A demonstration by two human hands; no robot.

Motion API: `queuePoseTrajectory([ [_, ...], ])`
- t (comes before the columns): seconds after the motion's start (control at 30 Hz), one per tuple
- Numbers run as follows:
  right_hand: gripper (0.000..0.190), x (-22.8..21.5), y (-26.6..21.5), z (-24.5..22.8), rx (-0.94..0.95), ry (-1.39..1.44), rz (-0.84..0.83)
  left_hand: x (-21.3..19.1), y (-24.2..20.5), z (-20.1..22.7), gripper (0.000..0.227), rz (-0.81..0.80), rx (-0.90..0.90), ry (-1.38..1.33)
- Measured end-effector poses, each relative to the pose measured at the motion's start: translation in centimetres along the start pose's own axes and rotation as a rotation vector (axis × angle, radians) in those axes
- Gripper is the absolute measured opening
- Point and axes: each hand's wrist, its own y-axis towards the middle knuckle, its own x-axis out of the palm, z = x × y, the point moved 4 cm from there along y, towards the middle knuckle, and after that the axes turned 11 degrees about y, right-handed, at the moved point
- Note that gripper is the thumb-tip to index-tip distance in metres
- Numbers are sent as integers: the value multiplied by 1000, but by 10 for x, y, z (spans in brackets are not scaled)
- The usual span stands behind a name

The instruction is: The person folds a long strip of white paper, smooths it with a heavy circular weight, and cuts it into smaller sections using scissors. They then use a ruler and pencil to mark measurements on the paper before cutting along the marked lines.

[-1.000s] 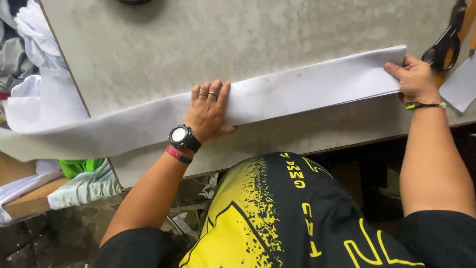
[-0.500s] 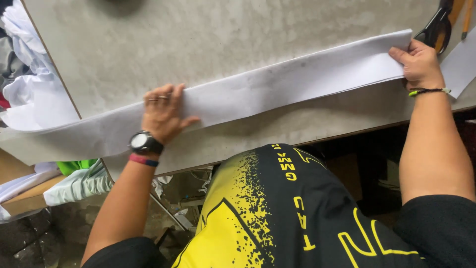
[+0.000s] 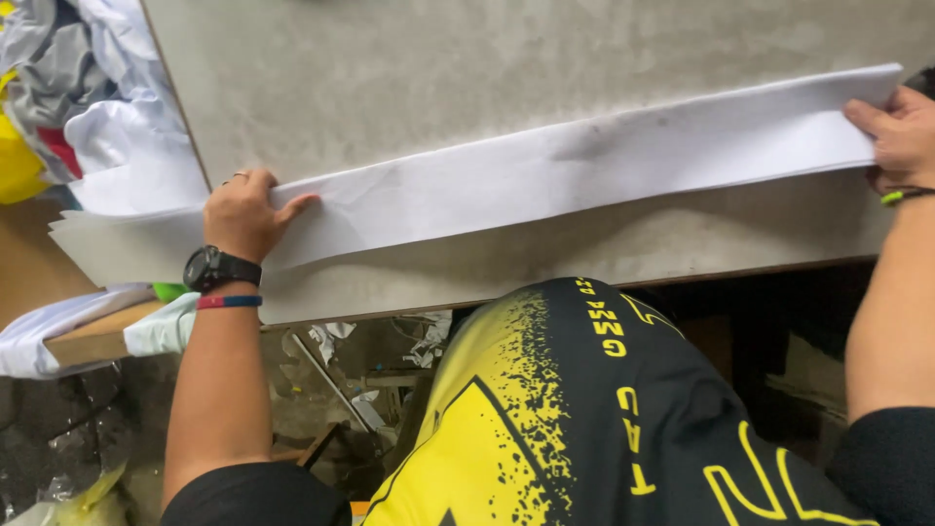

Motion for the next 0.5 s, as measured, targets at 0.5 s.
queuePoseTrajectory([
  [0.5, 14, 55, -40, -39, 7, -47, 38, 13, -98, -228, 30, 484, 436, 984],
])
